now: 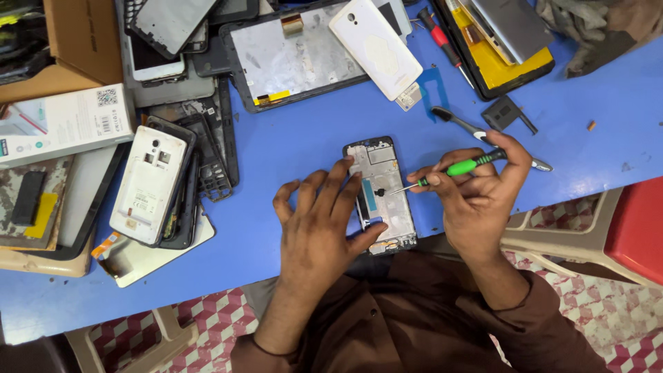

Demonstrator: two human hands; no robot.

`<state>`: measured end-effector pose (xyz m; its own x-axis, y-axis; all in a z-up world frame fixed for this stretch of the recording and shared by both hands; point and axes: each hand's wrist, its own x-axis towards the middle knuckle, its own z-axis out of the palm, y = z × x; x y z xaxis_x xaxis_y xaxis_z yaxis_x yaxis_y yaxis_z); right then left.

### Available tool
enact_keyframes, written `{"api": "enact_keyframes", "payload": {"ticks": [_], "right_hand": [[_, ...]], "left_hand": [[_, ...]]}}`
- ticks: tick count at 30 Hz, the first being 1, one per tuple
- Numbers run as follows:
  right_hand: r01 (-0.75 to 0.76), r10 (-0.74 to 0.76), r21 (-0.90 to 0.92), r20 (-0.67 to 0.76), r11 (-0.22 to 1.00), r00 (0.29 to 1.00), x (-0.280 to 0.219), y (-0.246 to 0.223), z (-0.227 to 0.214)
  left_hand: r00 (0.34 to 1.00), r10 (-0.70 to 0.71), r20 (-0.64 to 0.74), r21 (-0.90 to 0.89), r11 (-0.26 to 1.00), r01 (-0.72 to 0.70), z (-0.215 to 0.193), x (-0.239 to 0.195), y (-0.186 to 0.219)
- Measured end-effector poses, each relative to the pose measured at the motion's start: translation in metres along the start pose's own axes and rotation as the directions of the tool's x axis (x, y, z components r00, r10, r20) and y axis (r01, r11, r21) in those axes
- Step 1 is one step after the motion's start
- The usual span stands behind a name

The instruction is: The person uses a green-handled screwdriver to scrape adhesive residue from the interior chassis of a disassembled mobile phone. The work is performed on a blue workbench surrounded by other phone parts and tools.

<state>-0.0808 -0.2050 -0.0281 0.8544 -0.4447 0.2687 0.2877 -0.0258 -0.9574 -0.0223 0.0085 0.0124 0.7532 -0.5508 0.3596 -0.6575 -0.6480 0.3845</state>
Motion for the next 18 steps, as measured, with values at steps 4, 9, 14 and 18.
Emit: {"api": "enact_keyframes", "payload": {"ticks": [4, 9, 14, 18], "right_hand": [[0.139, -0.137, -0.073, 0.029, 0.988, 0.990, -0.006, 0.003, -0.001], [0.197, -0.182, -0.189, 0.097, 0.962, 0.979, -0.016, 0.003, -0.004], [0.239, -0.186, -0.323, 0.187, 0.916, 0.965, -0.026, -0.004, -0.005], [0.163, -0.109, -0.298, 0.190, 0.941, 0.976, -0.029, -0.010, -0.005]], "left_hand": [[0.998, -0.013, -0.066, 0.131, 0.991, 0.022, 0.007, -0.005, 0.004], [0.996, -0.051, -0.076, 0.133, 0.989, 0.061, 0.010, -0.010, 0.003], [0.998, -0.037, -0.042, -0.040, 0.999, 0.035, 0.001, -0.007, -0.005], [0.998, 0.022, 0.063, -0.186, 0.982, -0.010, -0.012, -0.001, -0.013]]}}
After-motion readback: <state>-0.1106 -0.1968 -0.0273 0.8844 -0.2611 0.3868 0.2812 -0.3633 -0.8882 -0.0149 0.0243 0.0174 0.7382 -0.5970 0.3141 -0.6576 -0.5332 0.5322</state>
